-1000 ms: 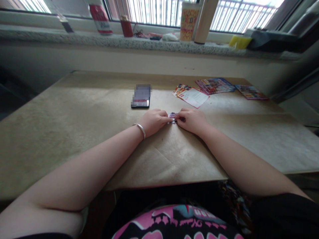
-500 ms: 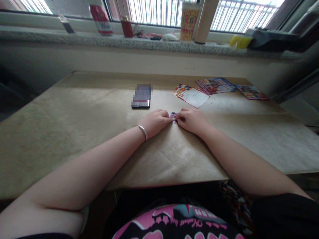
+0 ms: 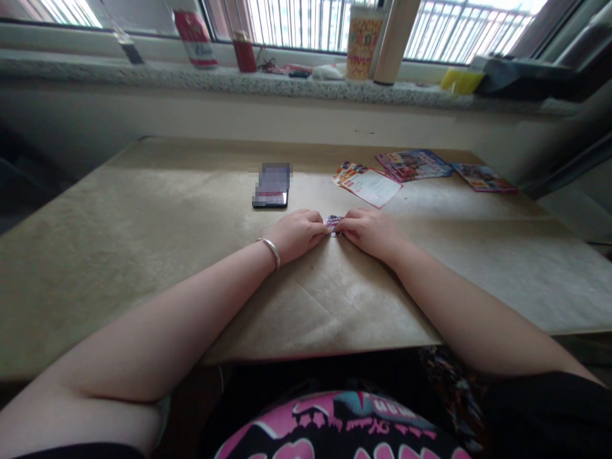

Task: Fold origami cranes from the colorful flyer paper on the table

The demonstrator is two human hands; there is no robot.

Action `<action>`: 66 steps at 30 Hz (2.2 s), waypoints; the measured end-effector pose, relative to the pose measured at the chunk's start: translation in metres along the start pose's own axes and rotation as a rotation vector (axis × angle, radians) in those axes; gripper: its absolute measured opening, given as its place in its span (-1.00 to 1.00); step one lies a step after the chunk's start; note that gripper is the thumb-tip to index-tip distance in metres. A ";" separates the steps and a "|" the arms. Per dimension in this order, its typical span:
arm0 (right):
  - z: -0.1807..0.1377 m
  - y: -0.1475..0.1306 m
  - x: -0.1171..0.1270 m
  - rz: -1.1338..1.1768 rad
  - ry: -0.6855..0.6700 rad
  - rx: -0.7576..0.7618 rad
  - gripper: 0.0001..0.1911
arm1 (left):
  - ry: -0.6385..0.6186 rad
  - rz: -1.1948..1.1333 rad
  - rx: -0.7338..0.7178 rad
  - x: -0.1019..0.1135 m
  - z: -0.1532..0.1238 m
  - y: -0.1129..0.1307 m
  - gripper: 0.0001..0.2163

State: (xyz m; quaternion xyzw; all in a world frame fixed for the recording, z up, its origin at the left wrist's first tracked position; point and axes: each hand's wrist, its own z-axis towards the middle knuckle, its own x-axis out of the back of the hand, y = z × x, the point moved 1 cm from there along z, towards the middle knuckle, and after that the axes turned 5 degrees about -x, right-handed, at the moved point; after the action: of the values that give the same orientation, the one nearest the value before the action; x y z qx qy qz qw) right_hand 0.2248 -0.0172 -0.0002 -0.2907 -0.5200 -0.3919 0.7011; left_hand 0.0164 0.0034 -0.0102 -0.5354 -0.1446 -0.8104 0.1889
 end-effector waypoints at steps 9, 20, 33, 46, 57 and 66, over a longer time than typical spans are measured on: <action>0.004 0.000 -0.006 0.150 0.004 -0.144 -0.75 | -0.032 0.088 0.022 0.004 0.001 0.008 -0.80; -0.001 0.000 0.001 0.021 -0.002 0.021 -0.69 | -0.106 0.126 0.102 0.005 0.003 0.015 -0.76; 0.002 0.001 0.008 0.040 -0.040 -0.032 -0.72 | -0.023 0.071 0.088 0.005 0.001 0.015 -0.76; 0.001 0.005 0.007 0.085 -0.022 -0.017 -0.73 | -0.114 0.218 0.035 0.014 0.002 0.020 -0.74; -0.001 0.011 0.009 0.135 -0.027 -0.042 -0.73 | -0.055 0.082 0.020 0.014 -0.002 0.012 -0.76; -0.003 0.019 0.007 0.221 -0.019 -0.049 -0.72 | -0.086 0.039 -0.021 0.013 -0.003 0.005 -0.76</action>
State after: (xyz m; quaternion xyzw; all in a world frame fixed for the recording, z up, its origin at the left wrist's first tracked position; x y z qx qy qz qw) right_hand 0.2433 -0.0113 0.0060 -0.3668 -0.4815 -0.3220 0.7279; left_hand 0.0114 -0.0045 0.0004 -0.5746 -0.1337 -0.7842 0.1926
